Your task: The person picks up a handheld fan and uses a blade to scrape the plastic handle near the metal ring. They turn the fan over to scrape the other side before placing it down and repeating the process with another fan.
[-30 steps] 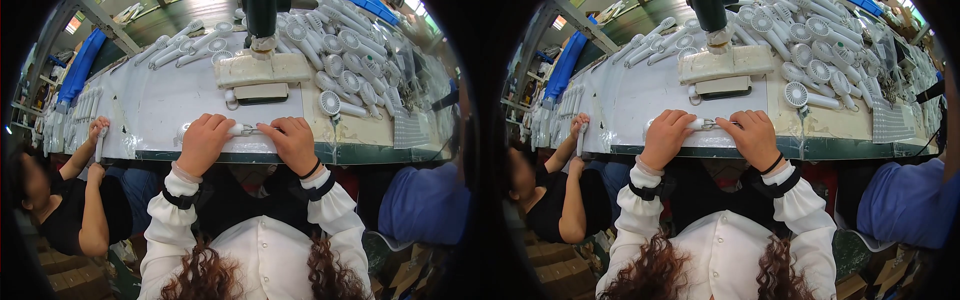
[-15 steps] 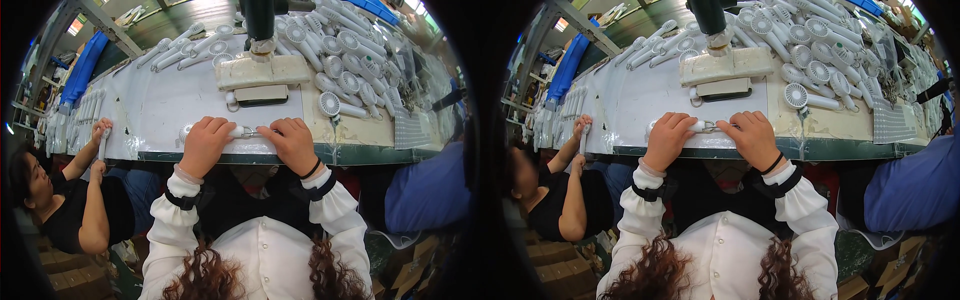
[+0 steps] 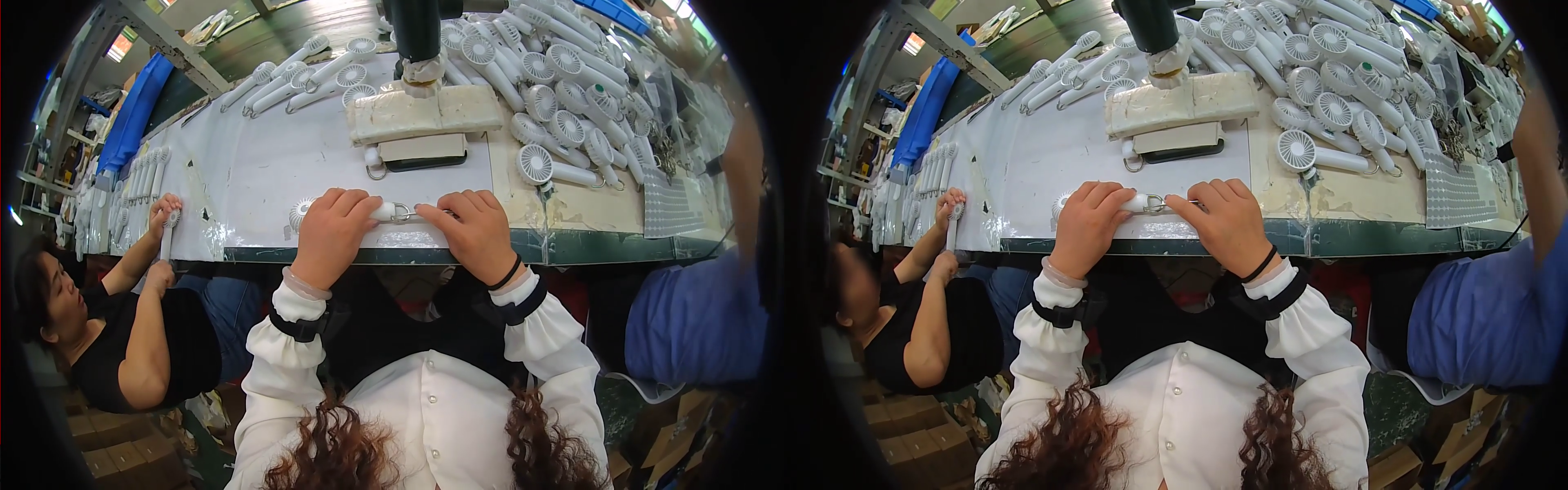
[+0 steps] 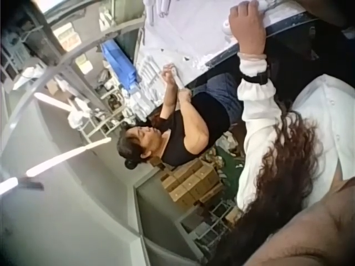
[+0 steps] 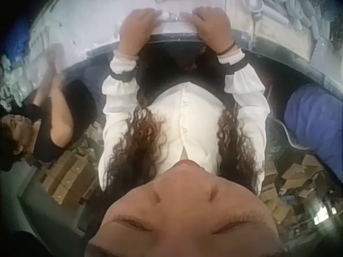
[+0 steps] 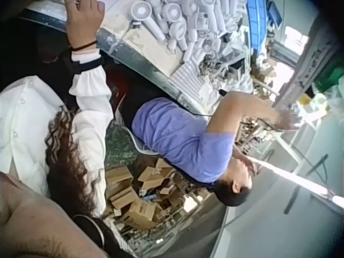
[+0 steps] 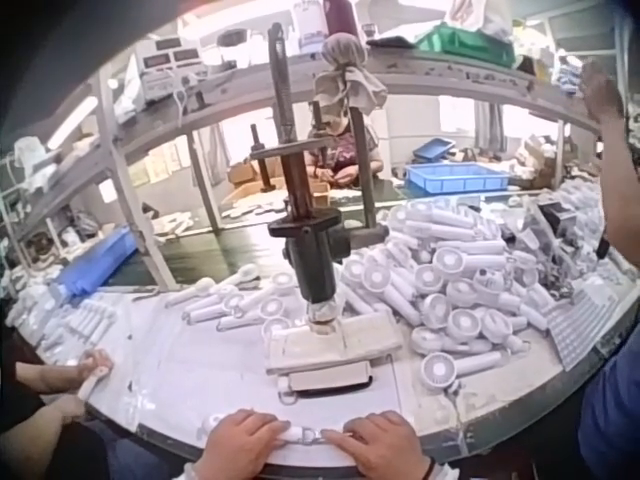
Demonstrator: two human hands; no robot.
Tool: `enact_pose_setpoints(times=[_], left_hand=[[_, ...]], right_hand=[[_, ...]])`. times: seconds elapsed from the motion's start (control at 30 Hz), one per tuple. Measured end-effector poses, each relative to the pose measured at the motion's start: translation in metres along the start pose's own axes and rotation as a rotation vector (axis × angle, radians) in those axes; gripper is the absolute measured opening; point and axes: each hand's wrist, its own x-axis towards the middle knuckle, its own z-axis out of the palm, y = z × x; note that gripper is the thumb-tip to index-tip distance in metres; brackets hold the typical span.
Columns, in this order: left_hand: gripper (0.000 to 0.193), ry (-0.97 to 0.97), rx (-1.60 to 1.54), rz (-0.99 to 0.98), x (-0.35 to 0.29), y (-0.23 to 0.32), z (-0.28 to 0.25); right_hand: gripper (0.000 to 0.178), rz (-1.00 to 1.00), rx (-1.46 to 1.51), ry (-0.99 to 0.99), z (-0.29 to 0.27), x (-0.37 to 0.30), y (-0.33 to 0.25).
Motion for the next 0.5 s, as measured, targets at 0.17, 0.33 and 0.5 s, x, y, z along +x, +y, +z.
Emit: enact_pose_setpoints(times=[0.17,0.33,0.5], left_hand=[[0.037,0.039,0.020,0.016,0.000,-0.001,0.002],[0.038,0.022,0.030,-0.003,-0.001,0.000,0.000],[0.035,0.048,-0.002,-0.114,-0.009,0.011,-0.002]], right_hand=[[0.037,-0.008,-0.012,-0.009,0.002,0.001,0.001],[0.037,-0.005,0.017,0.023,0.000,0.000,0.003],[0.031,0.131,0.155,0.179,-0.001,0.002,0.002]])
